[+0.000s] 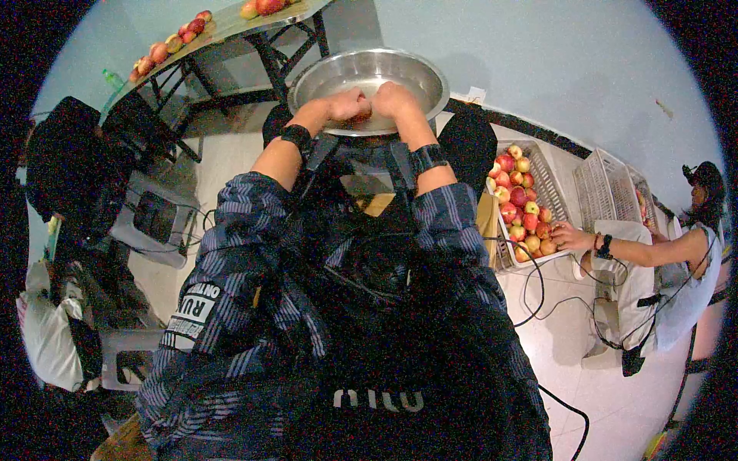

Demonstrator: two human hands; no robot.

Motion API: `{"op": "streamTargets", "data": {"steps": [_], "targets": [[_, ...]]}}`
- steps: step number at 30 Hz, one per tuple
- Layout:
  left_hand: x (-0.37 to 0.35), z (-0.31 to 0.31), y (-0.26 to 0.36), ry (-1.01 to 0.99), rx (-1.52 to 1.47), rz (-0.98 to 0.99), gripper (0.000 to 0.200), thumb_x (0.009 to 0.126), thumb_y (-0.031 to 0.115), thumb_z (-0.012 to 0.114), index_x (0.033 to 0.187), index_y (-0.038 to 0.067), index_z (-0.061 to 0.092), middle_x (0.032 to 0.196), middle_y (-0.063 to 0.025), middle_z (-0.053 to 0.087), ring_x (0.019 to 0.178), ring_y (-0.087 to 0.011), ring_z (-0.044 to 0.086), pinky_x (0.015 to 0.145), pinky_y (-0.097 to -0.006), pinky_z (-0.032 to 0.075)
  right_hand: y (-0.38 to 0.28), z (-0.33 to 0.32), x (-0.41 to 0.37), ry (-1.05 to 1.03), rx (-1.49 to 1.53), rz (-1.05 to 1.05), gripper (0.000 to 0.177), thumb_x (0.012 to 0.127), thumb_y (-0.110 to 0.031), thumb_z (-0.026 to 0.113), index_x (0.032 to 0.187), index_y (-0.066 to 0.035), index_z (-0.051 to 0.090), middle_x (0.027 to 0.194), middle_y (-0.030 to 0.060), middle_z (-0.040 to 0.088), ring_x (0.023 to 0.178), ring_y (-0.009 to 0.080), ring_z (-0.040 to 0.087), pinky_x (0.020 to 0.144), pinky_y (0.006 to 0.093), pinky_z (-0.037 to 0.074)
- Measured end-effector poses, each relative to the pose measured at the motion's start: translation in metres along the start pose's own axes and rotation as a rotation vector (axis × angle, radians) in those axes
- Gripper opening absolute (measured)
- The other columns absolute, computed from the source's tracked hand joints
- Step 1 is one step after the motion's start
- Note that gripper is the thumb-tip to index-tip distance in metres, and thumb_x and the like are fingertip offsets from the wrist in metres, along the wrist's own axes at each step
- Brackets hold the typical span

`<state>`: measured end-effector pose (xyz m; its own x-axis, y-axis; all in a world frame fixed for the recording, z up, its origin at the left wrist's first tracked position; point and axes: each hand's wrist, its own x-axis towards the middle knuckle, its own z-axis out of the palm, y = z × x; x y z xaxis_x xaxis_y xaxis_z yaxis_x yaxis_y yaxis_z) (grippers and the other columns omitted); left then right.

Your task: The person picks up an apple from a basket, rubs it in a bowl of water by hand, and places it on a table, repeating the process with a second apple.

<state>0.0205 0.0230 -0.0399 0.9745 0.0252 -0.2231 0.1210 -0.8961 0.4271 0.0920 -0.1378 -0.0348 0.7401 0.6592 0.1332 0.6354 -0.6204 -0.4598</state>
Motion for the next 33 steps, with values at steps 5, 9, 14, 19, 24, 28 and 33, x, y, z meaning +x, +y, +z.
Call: {"op": "streamTargets", "data": {"steps": [5,9,14,19,24,28,33], "targets": [[-0.031,-0.006,0.027,0.317,0.334,-0.167,0.051,0.081,0.049,0.061,0.117,0.012,0.065,0.120,-0.0138,0.065,0.109,-0.0303,0.063,0.092,-0.0416,0.050,-0.001,-0.003,-0.001,-0.043,-0.033,-0.044,0.036,0.083,-0.036,0.064,0.100,-0.005,0.072,0.102,0.0206,0.070,0.098,0.0353,0.067,0.087,0.0435,0.051],[-0.013,0.002,0.002,0.224,0.365,-0.090,0.049,0.083,0.044,0.062,0.119,0.011,0.061,0.112,-0.0156,0.069,0.102,-0.0311,0.065,0.090,-0.0448,0.051,0.003,0.002,0.000,-0.005,-0.016,-0.061,0.039,0.083,-0.038,0.065,0.099,-0.003,0.071,0.101,0.0203,0.071,0.095,0.0345,0.067,0.085,0.0431,0.051],[0.008,0.011,-0.015,0.149,0.221,0.095,0.055,0.079,0.041,0.068,0.124,0.010,0.059,0.111,-0.0127,0.069,0.103,-0.0309,0.065,0.090,-0.0417,0.051,0.009,0.005,0.010,-0.028,-0.008,-0.096,0.043,0.083,-0.040,0.066,0.101,-0.001,0.071,0.102,0.0201,0.070,0.094,0.0341,0.067,0.084,0.0421,0.052],[-0.018,0.001,0.009,0.059,0.261,0.030,0.052,0.075,0.042,0.071,0.114,0.008,0.064,0.112,-0.0110,0.069,0.103,-0.0302,0.065,0.089,-0.0409,0.050,0.000,-0.003,-0.005,-0.016,0.047,-0.080,0.043,0.082,-0.039,0.067,0.101,-0.001,0.071,0.099,0.0204,0.071,0.092,0.0342,0.067,0.083,0.0415,0.052],[-0.021,-0.001,0.012,-0.011,0.288,0.041,0.048,0.074,0.043,0.072,0.106,0.008,0.066,0.108,-0.0119,0.070,0.100,-0.0306,0.066,0.085,-0.0423,0.051,0.005,0.002,0.001,-0.017,0.019,-0.087,0.039,0.083,-0.037,0.066,0.100,-0.002,0.071,0.097,0.0197,0.071,0.091,0.0331,0.068,0.082,0.0409,0.052],[-0.025,-0.001,0.016,-0.036,0.329,-0.009,0.049,0.075,0.043,0.073,0.111,0.011,0.066,0.110,-0.0107,0.069,0.101,-0.0293,0.066,0.085,-0.0417,0.052,0.005,0.002,0.002,-0.040,0.047,-0.095,0.036,0.083,-0.034,0.065,0.098,-0.002,0.071,0.094,0.0191,0.071,0.089,0.0316,0.068,0.082,0.0407,0.052],[-0.018,0.001,0.008,-0.017,0.289,0.015,0.047,0.077,0.042,0.072,0.110,0.009,0.067,0.108,-0.0124,0.070,0.100,-0.0310,0.066,0.085,-0.0427,0.051,0.007,0.004,0.006,-0.041,0.044,-0.071,0.033,0.083,-0.032,0.066,0.096,-0.003,0.070,0.093,0.0185,0.071,0.089,0.0311,0.068,0.082,0.0409,0.052]]}}
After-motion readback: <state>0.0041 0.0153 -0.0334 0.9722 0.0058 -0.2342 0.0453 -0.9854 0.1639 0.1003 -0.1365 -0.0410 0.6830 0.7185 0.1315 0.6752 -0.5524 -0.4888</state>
